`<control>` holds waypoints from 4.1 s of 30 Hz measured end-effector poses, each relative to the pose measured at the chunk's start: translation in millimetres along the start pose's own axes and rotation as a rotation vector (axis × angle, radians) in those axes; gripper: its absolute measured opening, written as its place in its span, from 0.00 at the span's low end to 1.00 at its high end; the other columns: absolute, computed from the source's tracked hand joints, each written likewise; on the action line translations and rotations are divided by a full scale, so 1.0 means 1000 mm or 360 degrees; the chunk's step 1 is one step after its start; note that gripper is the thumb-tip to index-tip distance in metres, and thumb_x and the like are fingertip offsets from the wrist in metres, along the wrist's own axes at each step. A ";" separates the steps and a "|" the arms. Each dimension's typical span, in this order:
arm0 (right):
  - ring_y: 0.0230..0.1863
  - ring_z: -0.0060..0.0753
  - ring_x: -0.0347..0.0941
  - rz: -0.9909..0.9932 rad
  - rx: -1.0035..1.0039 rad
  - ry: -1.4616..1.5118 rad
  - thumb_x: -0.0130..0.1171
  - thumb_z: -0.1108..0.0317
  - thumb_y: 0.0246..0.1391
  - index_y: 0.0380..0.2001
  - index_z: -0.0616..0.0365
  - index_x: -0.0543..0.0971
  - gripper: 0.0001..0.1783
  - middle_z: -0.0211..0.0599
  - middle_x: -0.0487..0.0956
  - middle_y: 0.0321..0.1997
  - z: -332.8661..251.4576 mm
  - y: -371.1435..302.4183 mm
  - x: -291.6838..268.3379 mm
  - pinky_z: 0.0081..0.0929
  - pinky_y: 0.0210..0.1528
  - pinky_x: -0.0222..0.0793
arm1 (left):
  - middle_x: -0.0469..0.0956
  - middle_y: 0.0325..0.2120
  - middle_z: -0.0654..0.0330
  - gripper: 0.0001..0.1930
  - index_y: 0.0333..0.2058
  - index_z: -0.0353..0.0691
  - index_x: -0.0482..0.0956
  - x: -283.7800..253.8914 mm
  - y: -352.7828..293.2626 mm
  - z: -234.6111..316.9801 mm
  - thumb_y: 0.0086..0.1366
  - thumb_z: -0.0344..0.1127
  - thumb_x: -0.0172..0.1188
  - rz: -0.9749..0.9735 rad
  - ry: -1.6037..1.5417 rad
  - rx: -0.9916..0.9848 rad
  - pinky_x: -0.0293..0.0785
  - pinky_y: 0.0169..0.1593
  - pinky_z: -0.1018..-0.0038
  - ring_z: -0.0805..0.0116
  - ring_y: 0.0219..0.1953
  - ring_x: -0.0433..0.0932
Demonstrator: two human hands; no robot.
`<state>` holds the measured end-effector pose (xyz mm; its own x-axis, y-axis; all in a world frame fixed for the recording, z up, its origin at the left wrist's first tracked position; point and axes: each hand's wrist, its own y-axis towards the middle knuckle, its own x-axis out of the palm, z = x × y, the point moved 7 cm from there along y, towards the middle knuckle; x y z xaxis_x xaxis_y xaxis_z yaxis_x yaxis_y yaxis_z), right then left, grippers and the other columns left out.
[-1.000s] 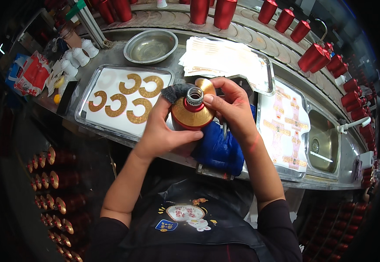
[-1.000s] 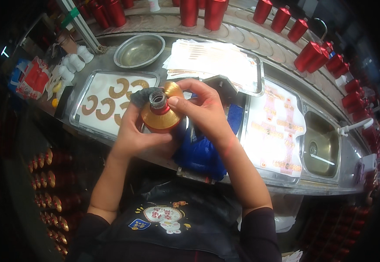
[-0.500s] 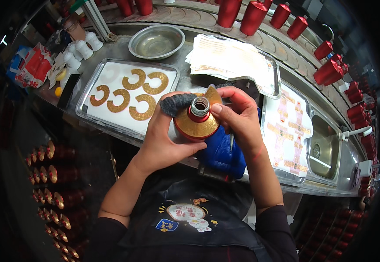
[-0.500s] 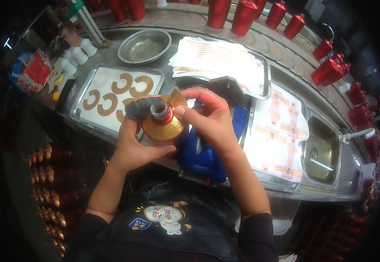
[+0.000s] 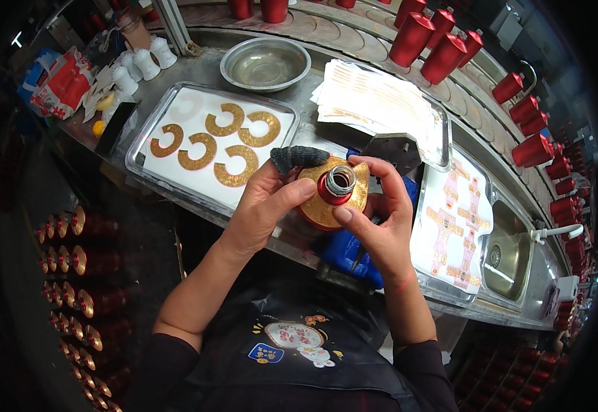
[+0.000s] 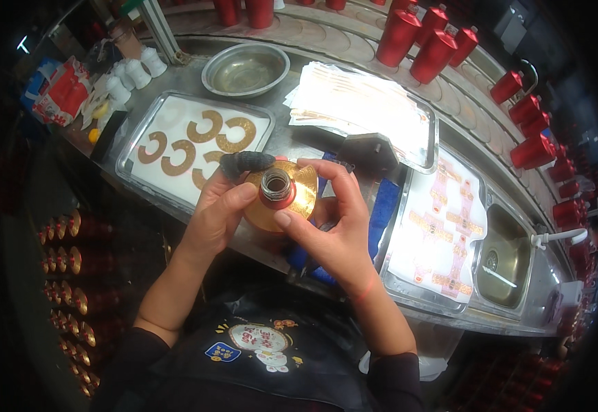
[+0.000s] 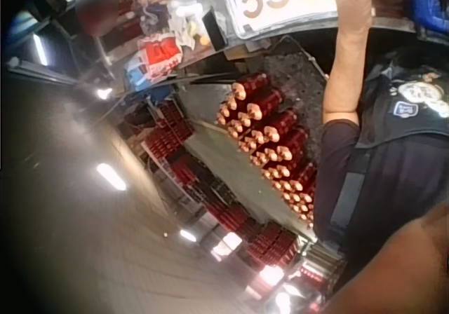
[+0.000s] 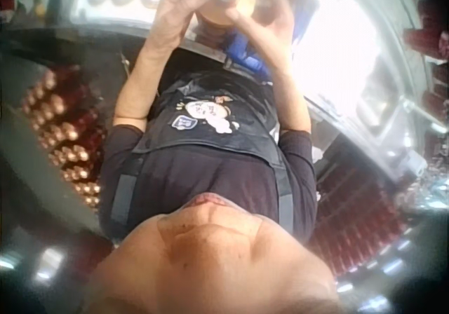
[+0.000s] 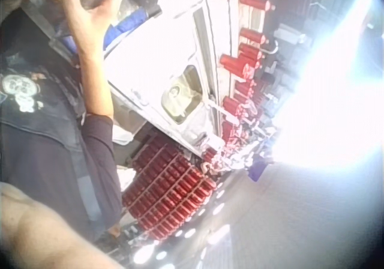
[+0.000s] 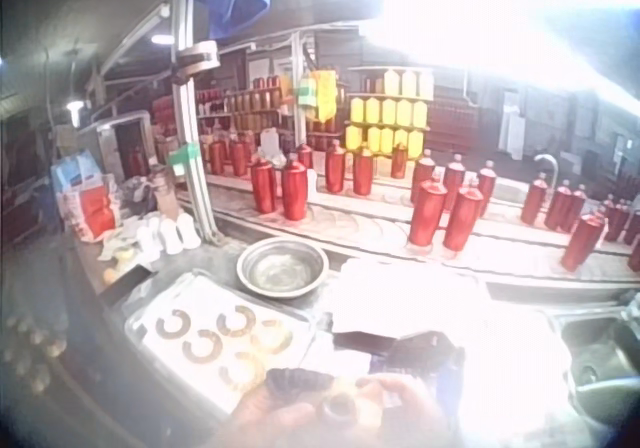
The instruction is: The person applies gold circular labels to the bottom of red cylindrical containers. They pick up each container, place a label on the base, smooth it down, and then place the container back on the tray. The process is repeated for multiple containers.
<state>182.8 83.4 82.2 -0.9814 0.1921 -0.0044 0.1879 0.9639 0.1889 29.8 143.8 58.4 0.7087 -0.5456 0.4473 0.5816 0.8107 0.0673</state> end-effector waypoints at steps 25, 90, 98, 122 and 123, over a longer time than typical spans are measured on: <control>0.22 0.06 0.59 0.0221 0.0246 0.0311 0.68 0.68 0.54 0.59 0.60 0.71 0.30 0.29 0.65 0.45 0.022 -0.028 0.000 0.09 0.25 0.57 | 0.58 0.68 0.35 0.35 0.64 0.26 0.63 0.023 -0.028 0.006 0.68 0.46 0.62 0.0134 0.0925 0.0856 0.65 0.67 0.59 0.50 0.64 0.69; 0.33 0.33 0.78 0.0322 -0.0604 -0.0830 0.66 0.83 0.49 0.40 0.64 0.80 0.13 0.41 0.81 0.35 -0.038 0.024 -0.049 0.25 0.36 0.74 | 0.68 0.64 0.50 0.47 0.66 0.34 0.64 0.016 0.001 0.016 0.48 0.32 0.79 -0.0340 0.0501 0.0109 0.66 0.66 0.65 0.60 0.65 0.69; 0.37 0.39 0.75 -0.0543 -0.1259 -0.0944 0.70 0.74 0.39 0.33 0.56 0.86 0.13 0.37 0.83 0.38 -0.081 -0.030 -0.006 0.35 0.34 0.73 | 0.75 0.56 0.53 0.43 0.61 0.41 0.71 0.006 0.002 0.017 0.45 0.35 0.82 -0.0289 0.0870 0.0309 0.69 0.63 0.64 0.59 0.60 0.74; 0.35 0.41 0.77 -0.0225 -0.1251 -0.1162 0.67 0.84 0.37 0.40 0.60 0.85 0.21 0.39 0.81 0.35 -0.092 -0.040 0.019 0.33 0.33 0.75 | 0.65 0.51 0.50 0.44 0.57 0.41 0.69 0.025 -0.029 -0.005 0.45 0.52 0.80 0.0681 0.1604 0.0959 0.66 0.57 0.57 0.48 0.55 0.67; 0.35 0.41 0.77 -0.0330 -0.1212 -0.1079 0.67 0.85 0.37 0.40 0.60 0.85 0.21 0.39 0.81 0.36 -0.091 -0.040 0.022 0.33 0.32 0.75 | 0.64 0.52 0.49 0.46 0.58 0.40 0.67 0.024 -0.028 -0.005 0.44 0.53 0.81 0.0638 0.1553 0.0937 0.65 0.58 0.56 0.47 0.56 0.67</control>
<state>150.0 32.5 164.3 -0.7184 0.3265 -0.6143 -0.2888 0.6634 0.6903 32.8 106.9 62.9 0.9482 0.0416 -0.3151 0.1604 0.7931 0.5876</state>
